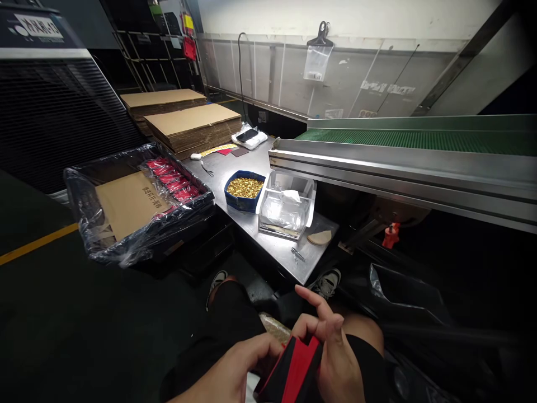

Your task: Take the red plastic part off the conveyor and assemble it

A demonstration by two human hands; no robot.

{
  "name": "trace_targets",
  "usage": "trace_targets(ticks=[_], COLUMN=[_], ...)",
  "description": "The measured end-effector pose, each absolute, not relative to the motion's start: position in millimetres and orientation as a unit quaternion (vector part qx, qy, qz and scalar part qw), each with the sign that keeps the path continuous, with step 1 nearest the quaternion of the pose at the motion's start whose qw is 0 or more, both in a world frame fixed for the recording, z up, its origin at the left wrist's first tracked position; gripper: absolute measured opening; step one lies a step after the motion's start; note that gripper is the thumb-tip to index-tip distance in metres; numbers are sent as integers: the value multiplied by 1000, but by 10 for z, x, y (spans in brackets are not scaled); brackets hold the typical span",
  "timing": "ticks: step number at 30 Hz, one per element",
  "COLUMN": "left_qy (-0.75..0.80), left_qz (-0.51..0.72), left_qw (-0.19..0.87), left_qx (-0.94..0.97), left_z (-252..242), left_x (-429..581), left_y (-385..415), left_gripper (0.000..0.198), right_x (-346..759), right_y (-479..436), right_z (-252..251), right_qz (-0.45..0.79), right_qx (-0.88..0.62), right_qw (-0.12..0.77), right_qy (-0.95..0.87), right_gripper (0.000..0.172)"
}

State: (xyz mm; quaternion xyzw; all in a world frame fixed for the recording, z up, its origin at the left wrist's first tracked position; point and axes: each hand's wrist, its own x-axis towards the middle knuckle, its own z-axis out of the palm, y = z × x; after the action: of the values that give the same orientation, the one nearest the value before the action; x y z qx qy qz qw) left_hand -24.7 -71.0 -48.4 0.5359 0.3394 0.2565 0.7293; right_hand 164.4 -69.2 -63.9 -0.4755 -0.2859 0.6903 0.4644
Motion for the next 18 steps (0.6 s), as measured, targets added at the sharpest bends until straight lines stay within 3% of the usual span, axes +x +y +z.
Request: trace_targets(ticks=[11,18], left_qy=[444,504], left_qz=[280,302], left_qw=[729,687], left_qx=[440,427], left_z=[-440,-555], left_x=[-118,-12], left_y=[-760,-722], left_gripper=[45,59], right_x=[1636,1626], right_y=[-751,-763], right_z=[-614,-631], right_qz=[637,587], right_qx=[-491,-465], right_qw=[449,462], right_qy=[-390,-476], right_gripper=[101,98])
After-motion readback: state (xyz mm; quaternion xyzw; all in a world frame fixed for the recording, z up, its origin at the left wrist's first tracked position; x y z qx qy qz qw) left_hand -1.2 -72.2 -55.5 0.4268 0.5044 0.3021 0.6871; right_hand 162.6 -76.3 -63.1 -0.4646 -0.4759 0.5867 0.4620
